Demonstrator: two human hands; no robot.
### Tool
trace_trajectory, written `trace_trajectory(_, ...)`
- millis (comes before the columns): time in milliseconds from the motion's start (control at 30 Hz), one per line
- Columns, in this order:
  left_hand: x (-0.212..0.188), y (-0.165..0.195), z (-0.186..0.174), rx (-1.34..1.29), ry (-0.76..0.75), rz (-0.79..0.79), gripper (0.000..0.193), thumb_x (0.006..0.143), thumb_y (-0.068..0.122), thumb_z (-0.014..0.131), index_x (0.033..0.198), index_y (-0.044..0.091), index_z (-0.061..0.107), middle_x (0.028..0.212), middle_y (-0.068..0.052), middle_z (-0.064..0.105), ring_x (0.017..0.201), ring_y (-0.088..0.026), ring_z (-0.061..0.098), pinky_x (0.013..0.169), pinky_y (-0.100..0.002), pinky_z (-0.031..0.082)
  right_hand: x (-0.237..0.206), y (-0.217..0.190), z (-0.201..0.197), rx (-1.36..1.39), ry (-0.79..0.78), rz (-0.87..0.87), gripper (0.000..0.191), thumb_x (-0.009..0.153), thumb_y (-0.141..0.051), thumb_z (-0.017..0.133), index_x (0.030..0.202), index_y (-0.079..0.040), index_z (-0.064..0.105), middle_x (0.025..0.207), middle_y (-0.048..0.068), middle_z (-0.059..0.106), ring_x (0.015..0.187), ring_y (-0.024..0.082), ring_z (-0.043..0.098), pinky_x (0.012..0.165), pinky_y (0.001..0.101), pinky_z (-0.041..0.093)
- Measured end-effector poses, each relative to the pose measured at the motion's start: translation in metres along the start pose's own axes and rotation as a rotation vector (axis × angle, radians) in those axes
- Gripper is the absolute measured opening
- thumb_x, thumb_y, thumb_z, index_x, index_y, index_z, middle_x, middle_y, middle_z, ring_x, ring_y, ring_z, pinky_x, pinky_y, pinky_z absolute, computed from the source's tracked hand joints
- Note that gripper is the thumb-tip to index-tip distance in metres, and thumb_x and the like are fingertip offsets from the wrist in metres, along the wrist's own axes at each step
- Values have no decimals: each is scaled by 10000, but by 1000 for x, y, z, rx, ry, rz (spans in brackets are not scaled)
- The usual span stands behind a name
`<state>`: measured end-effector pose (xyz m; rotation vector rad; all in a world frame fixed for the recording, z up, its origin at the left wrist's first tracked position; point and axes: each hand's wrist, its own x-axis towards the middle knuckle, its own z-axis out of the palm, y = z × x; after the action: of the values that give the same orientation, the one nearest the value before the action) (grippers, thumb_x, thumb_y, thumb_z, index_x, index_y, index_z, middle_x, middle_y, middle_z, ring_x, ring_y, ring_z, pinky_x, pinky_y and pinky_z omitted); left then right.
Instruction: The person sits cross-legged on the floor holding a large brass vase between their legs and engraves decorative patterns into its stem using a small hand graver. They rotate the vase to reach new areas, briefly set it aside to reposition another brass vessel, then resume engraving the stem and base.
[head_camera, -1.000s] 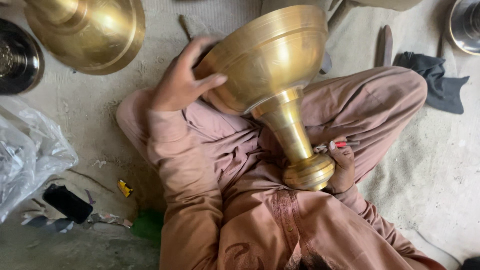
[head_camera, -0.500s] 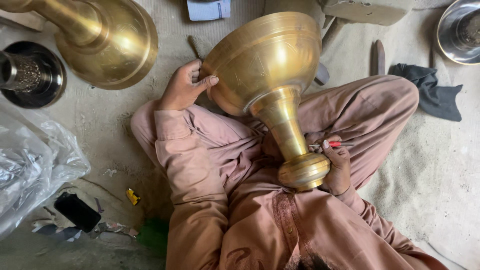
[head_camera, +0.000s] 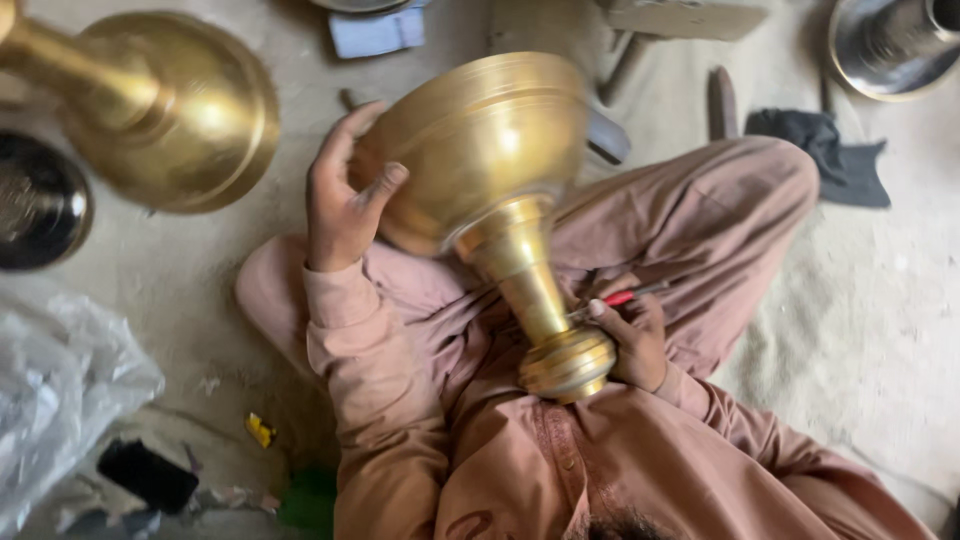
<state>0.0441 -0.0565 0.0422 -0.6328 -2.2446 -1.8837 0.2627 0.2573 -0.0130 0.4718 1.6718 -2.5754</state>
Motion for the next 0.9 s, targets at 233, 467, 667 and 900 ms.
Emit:
trace_trajectory(233, 17, -24, 39, 287, 335, -75, 395, 1040, 366, 756, 976, -10, 656, 835, -56, 652, 773, -142, 564, 735, -322, 500, 29, -50, -47, -176, 416, -210, 19, 1041, -76, 654, 1055, -67, 646, 828, 59, 584, 530, 81, 399, 440, 226, 314)
trace_trajectory(467, 16, -47, 17, 233, 315, -79, 409, 1063, 354, 711, 894, 4, 582, 771, -7, 512, 731, -101, 452, 669, -287, 422, 75, -125, -157, -546, 653, -636, 111, 1114, -144, 585, 1065, -50, 550, 987, 119, 691, 850, 178, 699, 752, 335, 602)
trace_trajectory(667, 12, -53, 13, 216, 314, -71, 418, 1075, 352, 682, 868, 8, 565, 755, 21, 482, 732, -93, 429, 672, -281, 402, 113, -37, -126, -957, 472, -123, 107, 1126, -131, 574, 1077, -37, 560, 1000, 123, 682, 870, 175, 681, 767, 335, 588)
trace_trajectory(900, 14, -49, 16, 106, 246, -65, 413, 1054, 351, 705, 870, 6, 569, 769, 40, 475, 739, -75, 416, 663, -262, 368, 135, -15, -89, -1061, 411, -57, 108, 1141, -117, 562, 1090, -23, 571, 1016, 127, 671, 893, 172, 659, 785, 336, 571)
